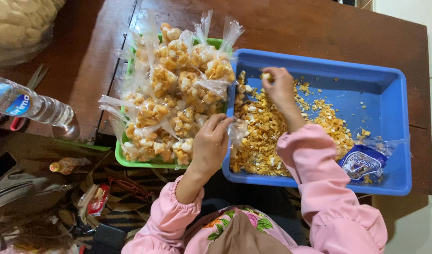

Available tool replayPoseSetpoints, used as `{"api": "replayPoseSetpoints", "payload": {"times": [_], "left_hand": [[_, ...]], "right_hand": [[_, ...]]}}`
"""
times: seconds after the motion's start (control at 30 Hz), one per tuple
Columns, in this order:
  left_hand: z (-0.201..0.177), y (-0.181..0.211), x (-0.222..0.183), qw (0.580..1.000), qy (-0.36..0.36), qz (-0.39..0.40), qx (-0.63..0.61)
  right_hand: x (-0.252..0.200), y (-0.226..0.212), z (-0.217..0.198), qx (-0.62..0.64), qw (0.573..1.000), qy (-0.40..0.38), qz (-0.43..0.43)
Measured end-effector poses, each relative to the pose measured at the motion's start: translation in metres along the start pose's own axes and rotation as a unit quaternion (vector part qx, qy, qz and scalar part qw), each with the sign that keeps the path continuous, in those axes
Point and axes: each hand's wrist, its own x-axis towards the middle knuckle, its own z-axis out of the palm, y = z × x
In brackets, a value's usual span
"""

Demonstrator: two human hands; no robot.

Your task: The person picks up pieces of snacks from a tray and places them into small plastic bags, then places the filled bags into a green container.

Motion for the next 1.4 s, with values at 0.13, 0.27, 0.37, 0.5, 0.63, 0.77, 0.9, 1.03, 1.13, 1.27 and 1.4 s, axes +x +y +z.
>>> {"api": "replayPoseSetpoints", "payload": {"times": [0.13, 0.27, 0.37, 0.5, 0.63, 0.77, 0.9, 1.03, 1.13, 1.27, 1.4], "left_hand": [[0.013, 0.013, 0.014, 0.998, -0.046, -0.038, -0.029], [0.037, 0.022, 0.023, 0.981, -0.111, -0.092, -0.130], [0.038, 0.036, 0.028, 0.971, -0.116, -0.110, -0.177], [0.047, 0.039, 0.014, 0.965, -0.107, -0.136, -0.197], [0.049, 0.043, -0.002, 0.956, -0.104, -0.165, -0.221], [0.052, 0.045, -0.008, 0.949, -0.088, -0.186, -0.239], [0.051, 0.053, -0.016, 0.955, -0.091, -0.192, -0.208], [0.047, 0.054, -0.013, 0.950, -0.097, -0.200, -0.218], [0.044, 0.056, -0.012, 0.955, -0.091, -0.181, -0.217], [0.054, 0.041, -0.022, 0.960, -0.077, -0.180, -0.201], [0.052, 0.040, -0.028, 0.960, -0.076, -0.180, -0.200]], "right_hand": [[-0.057, -0.111, -0.093, 0.303, 0.949, -0.033, 0.079], [-0.114, -0.170, -0.127, 0.274, 0.952, -0.079, -0.108], [-0.141, -0.177, -0.128, 0.168, 0.963, -0.054, -0.201], [-0.155, -0.159, -0.123, 0.061, 0.972, -0.060, -0.220], [-0.161, -0.146, -0.119, -0.023, 0.976, -0.119, -0.180], [-0.162, -0.148, -0.117, -0.098, 0.969, -0.151, -0.171], [-0.154, -0.165, -0.124, -0.096, 0.956, -0.172, -0.219], [-0.157, -0.162, -0.120, -0.122, 0.950, -0.170, -0.233], [-0.155, -0.149, -0.108, -0.207, 0.944, -0.202, -0.161], [-0.110, -0.118, -0.091, -0.107, 0.971, -0.163, -0.140], [-0.044, -0.096, -0.054, -0.121, 0.956, -0.072, -0.258]]}}
